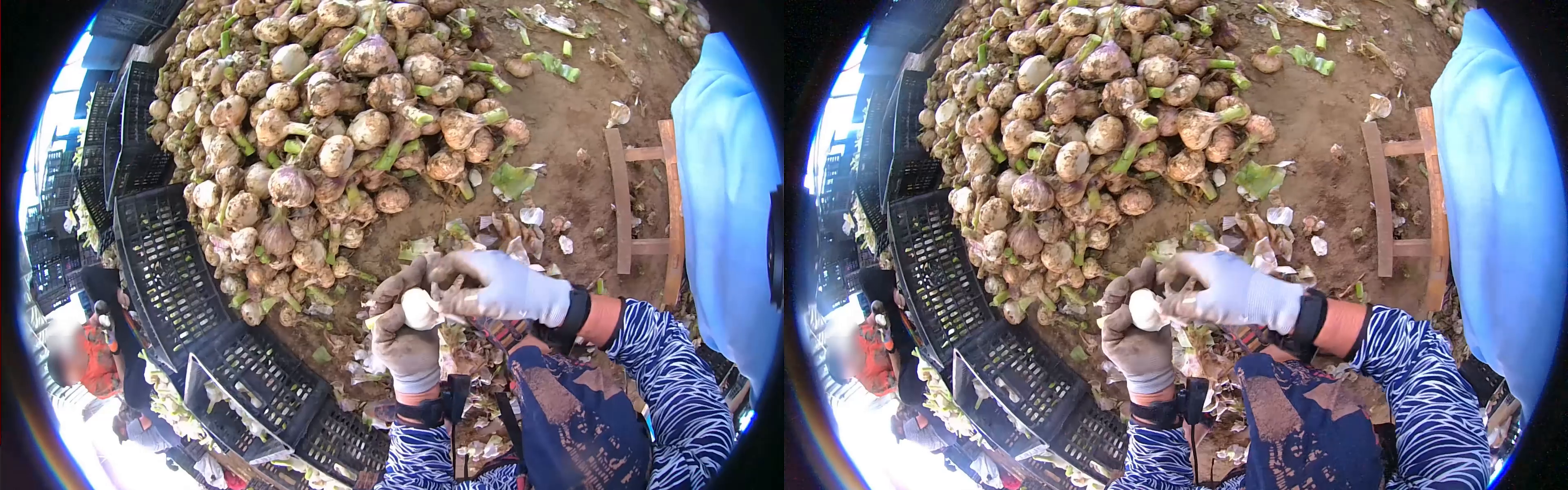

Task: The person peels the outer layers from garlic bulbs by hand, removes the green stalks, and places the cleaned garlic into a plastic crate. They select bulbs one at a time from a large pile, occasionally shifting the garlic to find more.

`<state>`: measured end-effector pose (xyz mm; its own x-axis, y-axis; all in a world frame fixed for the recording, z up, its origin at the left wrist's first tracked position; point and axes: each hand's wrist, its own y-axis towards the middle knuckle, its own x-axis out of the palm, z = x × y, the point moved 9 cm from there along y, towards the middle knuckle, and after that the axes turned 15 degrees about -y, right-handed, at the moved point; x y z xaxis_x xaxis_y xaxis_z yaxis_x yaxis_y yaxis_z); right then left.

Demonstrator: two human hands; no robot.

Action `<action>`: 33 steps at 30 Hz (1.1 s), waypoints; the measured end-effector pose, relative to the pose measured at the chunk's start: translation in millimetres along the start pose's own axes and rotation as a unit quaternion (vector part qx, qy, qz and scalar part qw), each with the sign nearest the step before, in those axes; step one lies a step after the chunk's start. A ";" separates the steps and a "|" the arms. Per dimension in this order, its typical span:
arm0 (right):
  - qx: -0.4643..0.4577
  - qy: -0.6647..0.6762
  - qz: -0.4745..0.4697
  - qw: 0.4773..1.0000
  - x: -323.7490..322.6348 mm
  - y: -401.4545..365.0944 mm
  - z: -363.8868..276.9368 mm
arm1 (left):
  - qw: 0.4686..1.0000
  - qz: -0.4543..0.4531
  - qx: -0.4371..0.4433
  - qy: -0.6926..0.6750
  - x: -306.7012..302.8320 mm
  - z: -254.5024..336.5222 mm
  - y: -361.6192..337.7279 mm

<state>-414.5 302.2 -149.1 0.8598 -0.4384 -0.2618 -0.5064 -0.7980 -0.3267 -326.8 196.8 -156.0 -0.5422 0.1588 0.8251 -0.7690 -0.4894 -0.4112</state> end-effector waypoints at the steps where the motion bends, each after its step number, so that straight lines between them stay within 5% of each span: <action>1: -0.001 -0.030 -0.007 1.000 3.0 1.1 -4.8 | 0.997 -0.009 0.027 0.066 1.1 3.1 -0.5; 6: -0.016 -0.210 0.032 0.977 12.8 7.1 -7.4 | 0.929 -0.056 0.150 0.335 31.8 10.8 -4.4; 9: 0.032 -0.158 0.023 0.987 21.9 9.3 2.5 | 0.933 -0.039 0.171 0.314 21.6 12.0 -4.6; 12: 0.140 -0.061 -0.071 0.986 51.1 8.7 41.5 | 0.993 -0.031 0.106 0.046 25.9 -2.4 -5.1; 15: 0.085 -0.094 0.042 0.991 8.6 15.9 42.4 | 0.991 -0.102 0.039 -0.077 64.8 -0.8 2.4; 17: -0.011 -0.289 0.272 0.918 -63.1 13.5 31.3 | 0.994 -0.074 0.000 -0.083 66.5 5.1 3.0; 20: 0.202 -0.425 0.299 0.830 -148.9 20.7 58.6 | 0.997 0.055 0.030 0.044 33.6 13.3 2.6; 21: 0.195 -0.467 0.313 0.804 -161.2 30.5 78.4 | 0.997 0.036 0.026 0.058 21.5 8.7 4.1; 24: 0.261 -0.374 0.226 0.861 -165.4 48.5 123.1 | 0.982 0.093 0.020 0.166 0.9 -7.2 -1.8; 25: 0.215 -0.423 0.280 0.835 -163.5 45.7 110.6 | 0.981 0.104 -0.004 0.166 -5.9 -13.9 -4.1; 30: 0.239 -0.281 0.107 0.923 -103.5 22.7 82.8 | 0.956 0.096 -0.022 0.277 -26.9 -36.7 -18.3; 32: 0.118 -0.156 0.047 0.980 -57.1 8.4 66.1 | 0.955 0.070 -0.051 0.283 -38.4 -47.4 -23.2; 33: -0.016 -0.134 0.096 0.986 -33.4 3.4 50.7 | 0.953 0.056 -0.049 0.293 -38.2 -50.9 -25.3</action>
<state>-448.3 335.0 -187.5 0.6981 -0.4602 -0.5485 -0.6514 -0.7262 -0.2198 -303.9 246.8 -196.8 -0.6963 0.5766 0.4274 -0.7078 -0.4528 -0.5423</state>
